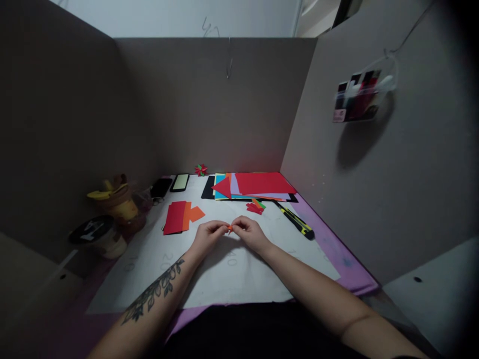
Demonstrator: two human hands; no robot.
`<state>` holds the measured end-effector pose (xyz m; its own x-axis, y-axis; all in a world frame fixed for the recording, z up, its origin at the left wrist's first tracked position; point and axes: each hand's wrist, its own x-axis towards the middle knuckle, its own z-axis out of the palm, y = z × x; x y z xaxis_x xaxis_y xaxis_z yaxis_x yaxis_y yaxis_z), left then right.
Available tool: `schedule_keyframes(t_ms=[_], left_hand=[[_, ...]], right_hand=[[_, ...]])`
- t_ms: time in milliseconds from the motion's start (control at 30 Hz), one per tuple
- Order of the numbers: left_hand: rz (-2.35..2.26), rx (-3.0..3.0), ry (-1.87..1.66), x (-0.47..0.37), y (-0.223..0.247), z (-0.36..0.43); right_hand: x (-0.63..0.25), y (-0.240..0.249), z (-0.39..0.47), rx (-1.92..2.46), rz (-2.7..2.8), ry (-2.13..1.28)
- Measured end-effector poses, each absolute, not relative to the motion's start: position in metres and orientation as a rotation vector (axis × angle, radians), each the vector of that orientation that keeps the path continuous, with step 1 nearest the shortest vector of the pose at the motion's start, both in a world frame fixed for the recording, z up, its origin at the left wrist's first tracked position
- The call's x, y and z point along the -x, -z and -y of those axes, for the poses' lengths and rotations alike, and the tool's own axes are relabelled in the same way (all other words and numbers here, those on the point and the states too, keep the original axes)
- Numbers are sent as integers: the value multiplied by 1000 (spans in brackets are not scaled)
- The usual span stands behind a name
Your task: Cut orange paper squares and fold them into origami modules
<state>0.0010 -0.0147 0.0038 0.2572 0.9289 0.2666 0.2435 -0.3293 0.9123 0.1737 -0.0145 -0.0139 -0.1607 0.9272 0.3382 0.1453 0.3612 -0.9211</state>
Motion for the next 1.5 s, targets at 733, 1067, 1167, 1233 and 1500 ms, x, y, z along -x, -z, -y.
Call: schedule_keyframes(t_ms=[733, 1067, 1167, 1233, 1500], left_hand=[[-1065, -1742, -1014, -3, -1, 15], [-1071, -1657, -1115, -2, 4, 11], [-1094, -1685, -1163, -3, 4, 11], [-1092, -1710, -1184, -4, 4, 13], [-1105, -1797, -1266, -8, 5, 18]], right_hand=[[-171, 10, 18, 981, 1543, -882], [-175, 4, 26, 839, 1650, -750], [-174, 3, 28, 854, 1695, -687], [-173, 4, 28, 874, 1691, -645], [-170, 5, 28, 886, 1695, -467]])
